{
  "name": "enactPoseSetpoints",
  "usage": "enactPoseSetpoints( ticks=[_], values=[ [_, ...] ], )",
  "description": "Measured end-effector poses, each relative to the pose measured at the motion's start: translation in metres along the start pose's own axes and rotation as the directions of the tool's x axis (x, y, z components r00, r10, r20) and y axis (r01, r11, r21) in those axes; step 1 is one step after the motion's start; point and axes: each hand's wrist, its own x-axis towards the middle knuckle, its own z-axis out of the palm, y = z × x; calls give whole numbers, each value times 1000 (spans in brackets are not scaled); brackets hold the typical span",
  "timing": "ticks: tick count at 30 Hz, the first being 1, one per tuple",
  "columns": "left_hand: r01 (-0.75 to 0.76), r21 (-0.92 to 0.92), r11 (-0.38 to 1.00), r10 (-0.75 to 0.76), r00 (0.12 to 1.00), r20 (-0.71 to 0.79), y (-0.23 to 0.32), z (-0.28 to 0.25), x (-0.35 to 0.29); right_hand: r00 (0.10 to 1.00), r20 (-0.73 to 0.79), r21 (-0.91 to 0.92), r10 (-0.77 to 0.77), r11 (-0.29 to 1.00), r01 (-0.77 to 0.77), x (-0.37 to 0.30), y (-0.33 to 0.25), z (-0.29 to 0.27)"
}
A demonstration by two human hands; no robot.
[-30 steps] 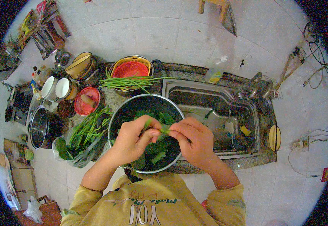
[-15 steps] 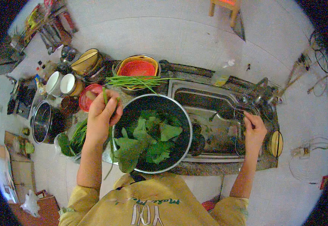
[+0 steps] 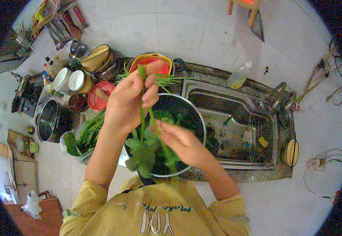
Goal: The person stands at a kitchen counter and prepares leafy green vegetables by hand. They pick up stems, pull the leaves off, and place the leaves into a metal bowl while discarding the stems into a sink or separate container. The process is repeated for multiple stems throughout the clip.
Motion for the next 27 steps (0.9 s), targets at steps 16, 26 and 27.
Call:
enactPoseSetpoints(
  ticks=[16,26,27],
  values=[
    [334,589,736,-495,859,132,-30,-16,-66,947,-284,931,-152,194,310,27,-36,-48],
    [37,880,473,-177,983,54,-16,0,-75,752,-270,955,-601,-69,288,22,-56,-64],
    [19,880,475,-137,989,53,-15,0,-76,745,-271,953,-609,-63,295,21,-60,-63]
  ],
)
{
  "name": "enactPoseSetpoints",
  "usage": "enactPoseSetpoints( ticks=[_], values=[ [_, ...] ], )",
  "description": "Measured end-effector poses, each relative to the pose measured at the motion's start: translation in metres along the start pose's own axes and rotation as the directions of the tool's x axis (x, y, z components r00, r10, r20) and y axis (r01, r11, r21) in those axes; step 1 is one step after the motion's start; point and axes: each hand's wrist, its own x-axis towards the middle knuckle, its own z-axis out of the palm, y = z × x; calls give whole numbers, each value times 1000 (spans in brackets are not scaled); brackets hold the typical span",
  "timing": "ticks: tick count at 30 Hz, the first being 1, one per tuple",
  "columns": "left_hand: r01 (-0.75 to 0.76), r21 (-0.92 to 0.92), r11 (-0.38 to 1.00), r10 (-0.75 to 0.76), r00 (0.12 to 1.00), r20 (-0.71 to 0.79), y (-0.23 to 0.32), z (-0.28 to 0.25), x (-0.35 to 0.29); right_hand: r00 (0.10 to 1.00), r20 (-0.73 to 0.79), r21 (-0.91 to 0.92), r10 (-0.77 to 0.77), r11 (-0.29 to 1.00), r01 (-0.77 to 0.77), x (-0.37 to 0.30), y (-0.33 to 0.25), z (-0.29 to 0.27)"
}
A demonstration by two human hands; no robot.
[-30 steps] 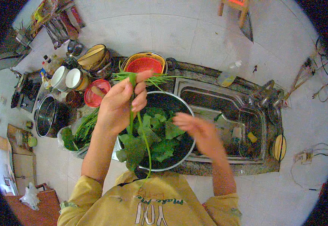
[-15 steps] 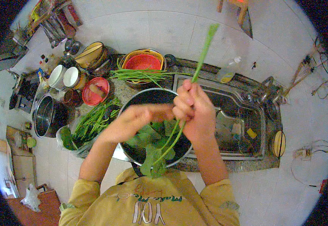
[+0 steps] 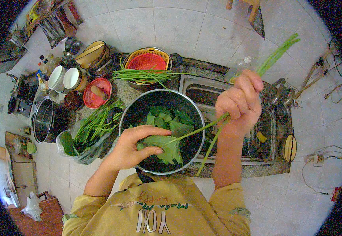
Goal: The person stands at a kitchen counter and prepares leafy green vegetables by hand. They pick up stems, pull the leaves off, and place the leaves into a metal bowl while discarding the stems into a sink or separate container. The process is repeated for multiple stems throughout the clip.
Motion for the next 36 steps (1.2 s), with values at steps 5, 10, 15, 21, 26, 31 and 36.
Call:
enactPoseSetpoints(
  ticks=[5,10,15,21,26,31,36],
  values=[
    [22,-40,999,-23,1000,-15,9,-3,0,999,51,-47,3,999,0,1,-4,10],
    [-74,27,997,77,990,-116,11,-4,-1,999,38,-216,-18,976,26,1,-4,14],
    [-294,423,857,447,832,-329,6,-3,-9,940,-137,-700,-312,702,131,-5,28,28],
    [-319,426,847,490,779,-391,1,-2,-13,959,-54,-755,-277,640,143,-24,17,43],
    [-189,4,982,175,900,-398,3,4,-10,960,-56,-822,-274,559,111,-26,16,40],
    [59,-358,932,-182,930,-320,7,9,-17,915,-140,-886,-379,461,56,-27,21,39],
    [-39,-309,950,-80,928,-364,15,11,-12,927,-129,-848,-352,524,81,-27,14,33]
  ],
)
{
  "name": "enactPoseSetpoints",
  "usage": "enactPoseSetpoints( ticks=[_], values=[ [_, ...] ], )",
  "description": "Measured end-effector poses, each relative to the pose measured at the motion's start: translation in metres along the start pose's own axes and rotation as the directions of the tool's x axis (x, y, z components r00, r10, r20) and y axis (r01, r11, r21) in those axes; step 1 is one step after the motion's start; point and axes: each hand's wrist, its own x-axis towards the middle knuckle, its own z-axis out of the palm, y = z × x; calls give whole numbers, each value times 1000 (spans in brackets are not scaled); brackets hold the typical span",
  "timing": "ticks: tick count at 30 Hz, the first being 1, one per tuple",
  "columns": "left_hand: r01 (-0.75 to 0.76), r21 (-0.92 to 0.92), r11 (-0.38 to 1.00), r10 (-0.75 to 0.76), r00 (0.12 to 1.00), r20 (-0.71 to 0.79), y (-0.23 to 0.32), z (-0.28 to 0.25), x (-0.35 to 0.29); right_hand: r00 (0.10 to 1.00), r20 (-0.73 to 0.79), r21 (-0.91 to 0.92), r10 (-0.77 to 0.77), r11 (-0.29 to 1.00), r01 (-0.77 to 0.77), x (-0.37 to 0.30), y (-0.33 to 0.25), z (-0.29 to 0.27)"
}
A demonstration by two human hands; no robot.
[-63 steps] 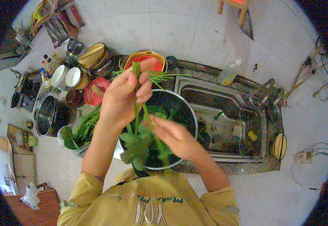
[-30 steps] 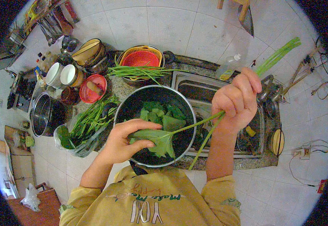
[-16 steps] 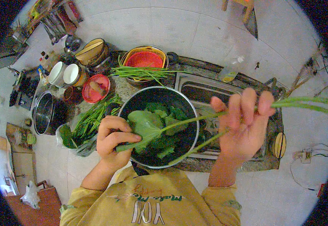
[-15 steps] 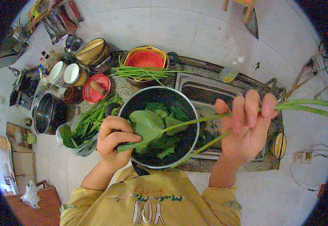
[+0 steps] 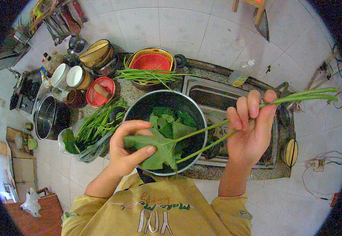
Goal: The person stands at a kitchen counter and prepares leafy green vegetables by hand. They pick up stems, pull the leaves off, and place the leaves into a metal bowl while discarding the stems into a sink or separate container. The process is repeated for multiple stems throughout the clip.
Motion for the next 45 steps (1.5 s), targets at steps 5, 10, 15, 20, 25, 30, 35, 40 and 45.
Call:
enactPoseSetpoints(
  ticks=[5,10,15,20,25,30,35,40,45],
  values=[
    [-233,107,967,211,960,183,-4,-6,8,1000,14,7,-14,1000,14,0,0,-1],
    [-175,54,983,164,973,160,-5,-6,6,999,34,13,-26,1000,26,1,0,-1],
    [-166,67,984,155,977,148,-4,-7,6,999,26,26,-46,999,45,1,0,4],
    [-224,184,957,202,971,130,-9,-6,6,997,68,-3,-48,999,48,1,1,7],
    [-283,348,894,242,957,157,-9,-4,1,996,68,-18,-53,998,55,0,-1,11],
    [-377,419,826,302,924,235,-12,-5,2,994,105,-27,-26,999,29,1,1,8],
    [-403,368,838,339,913,229,-10,-4,5,997,75,-20,-35,999,36,1,0,10],
    [-395,361,845,342,917,204,-13,-5,4,994,105,0,-28,1000,28,2,0,9],
    [-345,401,848,274,935,224,-9,-3,2,995,102,7,-24,1000,23,1,0,10]
  ],
)
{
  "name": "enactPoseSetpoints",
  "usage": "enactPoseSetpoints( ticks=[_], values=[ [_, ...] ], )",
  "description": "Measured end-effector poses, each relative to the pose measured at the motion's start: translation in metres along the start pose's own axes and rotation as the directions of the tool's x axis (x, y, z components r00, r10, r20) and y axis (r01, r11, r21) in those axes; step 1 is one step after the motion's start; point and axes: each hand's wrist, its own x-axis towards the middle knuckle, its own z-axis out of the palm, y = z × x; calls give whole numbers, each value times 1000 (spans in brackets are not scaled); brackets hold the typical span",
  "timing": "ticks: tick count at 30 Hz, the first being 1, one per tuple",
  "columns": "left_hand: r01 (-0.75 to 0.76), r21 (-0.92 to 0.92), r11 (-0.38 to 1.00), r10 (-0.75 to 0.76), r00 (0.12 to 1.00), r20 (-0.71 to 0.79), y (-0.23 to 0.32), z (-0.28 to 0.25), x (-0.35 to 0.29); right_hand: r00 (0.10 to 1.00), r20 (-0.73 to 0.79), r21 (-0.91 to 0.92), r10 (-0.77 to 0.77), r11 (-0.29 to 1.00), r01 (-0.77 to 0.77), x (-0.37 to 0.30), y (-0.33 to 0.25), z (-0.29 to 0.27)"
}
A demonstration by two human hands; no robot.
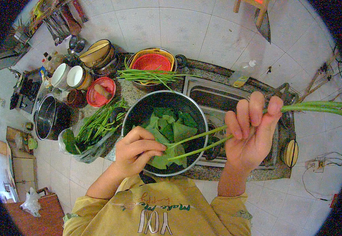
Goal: The person stands at a kitchen counter and prepares leafy green vegetables by hand. They pick up stems, pull the leaves off, and place the leaves into a metal bowl while discarding the stems into a sink or separate container. The process is repeated for multiple stems throughout the clip.
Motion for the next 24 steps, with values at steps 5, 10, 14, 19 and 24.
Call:
enactPoseSetpoints(
  ticks=[5,10,14,19,24],
  values=[
    [-8,-7,1000,9,999,40,-4,1,-1,1000,8,-8,21,1000,-21,0,1,0],
    [3,-51,999,0,998,68,-6,-1,-3,1000,-3,13,31,999,-31,-1,1,-1],
    [51,-121,991,-44,997,60,-5,1,-4,999,-16,25,31,999,-31,-1,1,0],
    [109,-212,971,-99,993,56,-12,0,-4,997,24,133,70,989,-72,-2,1,-1],
    [324,-391,862,-314,945,92,-24,4,-7,986,69,284,154,944,-167,-2,8,-5]
  ],
)
